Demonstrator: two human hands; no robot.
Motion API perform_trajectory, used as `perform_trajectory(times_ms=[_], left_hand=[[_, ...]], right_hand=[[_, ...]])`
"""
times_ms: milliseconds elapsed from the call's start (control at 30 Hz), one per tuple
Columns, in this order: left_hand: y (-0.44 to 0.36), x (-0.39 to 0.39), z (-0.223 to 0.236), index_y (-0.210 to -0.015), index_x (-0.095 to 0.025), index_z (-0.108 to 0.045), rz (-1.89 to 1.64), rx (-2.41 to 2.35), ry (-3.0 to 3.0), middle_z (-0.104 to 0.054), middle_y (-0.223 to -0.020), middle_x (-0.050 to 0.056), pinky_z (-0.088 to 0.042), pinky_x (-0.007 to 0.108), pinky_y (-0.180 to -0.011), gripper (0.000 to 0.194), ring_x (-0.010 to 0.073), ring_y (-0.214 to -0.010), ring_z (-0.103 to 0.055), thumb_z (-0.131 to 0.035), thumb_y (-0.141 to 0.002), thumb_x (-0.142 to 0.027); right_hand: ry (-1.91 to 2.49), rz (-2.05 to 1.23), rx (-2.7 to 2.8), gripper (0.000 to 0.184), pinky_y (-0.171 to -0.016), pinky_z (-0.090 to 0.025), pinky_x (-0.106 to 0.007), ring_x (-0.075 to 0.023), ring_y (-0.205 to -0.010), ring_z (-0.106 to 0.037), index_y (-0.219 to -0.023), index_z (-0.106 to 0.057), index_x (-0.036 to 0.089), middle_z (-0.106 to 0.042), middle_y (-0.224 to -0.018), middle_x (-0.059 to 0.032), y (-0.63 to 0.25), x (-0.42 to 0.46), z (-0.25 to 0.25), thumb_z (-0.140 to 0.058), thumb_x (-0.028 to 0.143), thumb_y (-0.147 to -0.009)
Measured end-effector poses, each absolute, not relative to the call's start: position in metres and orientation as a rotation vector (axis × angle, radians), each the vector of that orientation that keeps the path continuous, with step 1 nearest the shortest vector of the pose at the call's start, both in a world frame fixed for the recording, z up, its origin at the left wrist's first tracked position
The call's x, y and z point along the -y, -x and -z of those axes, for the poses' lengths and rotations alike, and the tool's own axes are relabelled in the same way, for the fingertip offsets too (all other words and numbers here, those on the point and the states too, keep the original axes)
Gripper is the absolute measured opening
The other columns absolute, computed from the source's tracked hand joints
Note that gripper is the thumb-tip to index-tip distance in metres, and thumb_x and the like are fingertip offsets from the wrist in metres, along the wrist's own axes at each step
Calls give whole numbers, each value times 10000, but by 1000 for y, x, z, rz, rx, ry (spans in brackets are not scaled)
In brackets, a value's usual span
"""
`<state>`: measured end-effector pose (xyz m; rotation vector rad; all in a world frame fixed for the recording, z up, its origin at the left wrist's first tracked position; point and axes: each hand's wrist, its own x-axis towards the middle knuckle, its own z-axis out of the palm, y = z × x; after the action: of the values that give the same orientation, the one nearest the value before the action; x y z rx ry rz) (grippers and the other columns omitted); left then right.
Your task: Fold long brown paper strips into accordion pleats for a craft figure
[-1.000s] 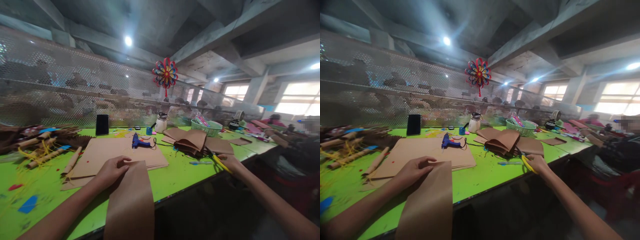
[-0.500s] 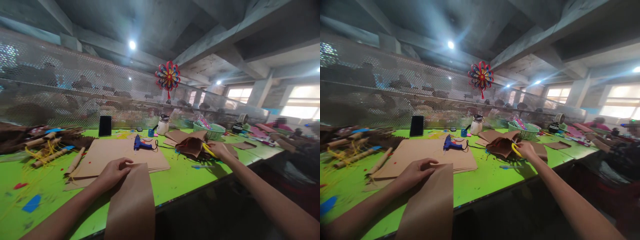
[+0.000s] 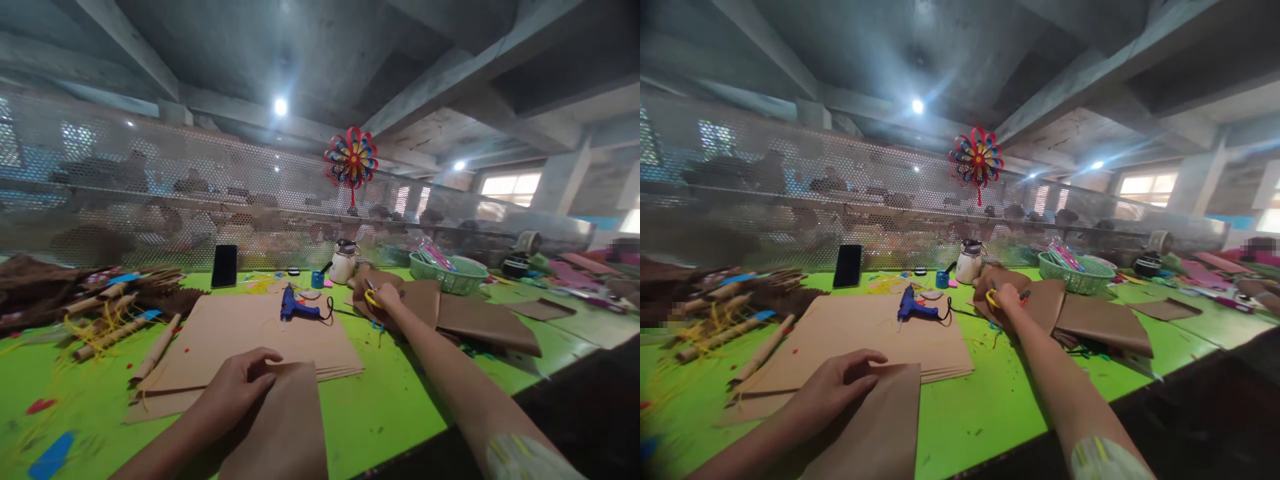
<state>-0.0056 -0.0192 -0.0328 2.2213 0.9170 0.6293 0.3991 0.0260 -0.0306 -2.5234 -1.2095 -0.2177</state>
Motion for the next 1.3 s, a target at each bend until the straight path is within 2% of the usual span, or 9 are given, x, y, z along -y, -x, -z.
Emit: perform_trajectory(times_ms=[300, 533, 633, 700, 800, 967, 1067, 1167, 1300], left_hand=[[4, 24, 29, -969, -183, -606, -624, -918, -2217, -663, -850, 36, -420, 284, -731, 311, 208, -797, -583, -490, -725, -337], [4, 23, 26, -914, -171, -617, -683, -869, -2179, -667, -856, 46, -411, 304, -765, 288, 219, -825, -581, -488, -742, -363], [3, 24, 24, -811, -144, -633, -735, -839, -2123, -661, -809, 56, -407, 301, -756, 270, 215, -806, -574, -502, -732, -366], [3, 26, 23, -772, -127, -635, -774, -834, -2063, -650, -760, 56, -410, 291, -712, 270, 200, -755, -565, -525, -717, -367], [5, 27, 24, -752, -111, -632, -812, -824, -1925, -625, -706, 48, -397, 262, -618, 276, 167, -673, -538, -556, -700, -371], [7, 26, 27, -773, -114, -641, -893, -821, -1751, -617, -695, 36, -366, 235, -558, 276, 129, -605, -506, -601, -678, -370], [5, 24, 31, -784, -117, -635, -922, -817, -1672, -615, -674, 23, -359, 223, -540, 257, 112, -570, -495, -619, -673, -349], [4, 23, 33, -808, -127, -621, -897, -798, -1594, -580, -586, -14, -340, 206, -501, 242, 81, -488, -452, -636, -669, -324], [4, 24, 31, -863, -141, -619, -861, -765, -1524, -538, -512, -46, -315, 189, -471, 256, 59, -436, -410, -660, -659, -289]], right_hand=[[2567, 247, 1263, 357, -763, -413, -328, -269, -954, -575, -975, -632, 80, -622, -995, -205, -359, -39, 37, -507, 340, -765], [2409, 351, 1363, 287, -789, -375, -323, -279, -992, -523, -913, -651, 51, -620, -964, -228, -329, 3, 21, -464, 226, -785], [2242, 310, 1520, 305, -773, -385, -274, -221, -917, -555, -892, -660, 96, -643, -946, -155, -302, 22, 11, -396, 234, -824], [2030, 145, 1706, 337, -712, -410, -229, -158, -785, -583, -876, -659, 139, -664, -836, -73, -277, 31, 5, -368, 309, -850], [1385, -575, 1938, 392, -596, -437, -238, -147, -664, -573, -896, -654, 113, -650, -762, -66, -236, 41, -2, -465, 442, -797], [1130, -1165, 1701, 359, -617, -433, -241, -127, -661, -565, -846, -665, 132, -639, -742, -29, -190, 52, 7, -714, 367, -580], [1101, -1334, 1435, 349, -525, -412, -223, -96, -524, -534, -807, -657, 123, -617, -623, -8, -182, 56, 21, -753, 313, -531], [1133, -1341, 1277, 319, -398, -320, -198, -53, -361, -416, -768, -652, 121, -549, -467, 27, -181, 58, 32, -760, 298, -526], [1084, -1321, 1177, 340, -443, -360, -214, -97, -448, -512, -785, -652, 120, -622, -562, -18, -180, 59, 35, -769, 274, -505]])
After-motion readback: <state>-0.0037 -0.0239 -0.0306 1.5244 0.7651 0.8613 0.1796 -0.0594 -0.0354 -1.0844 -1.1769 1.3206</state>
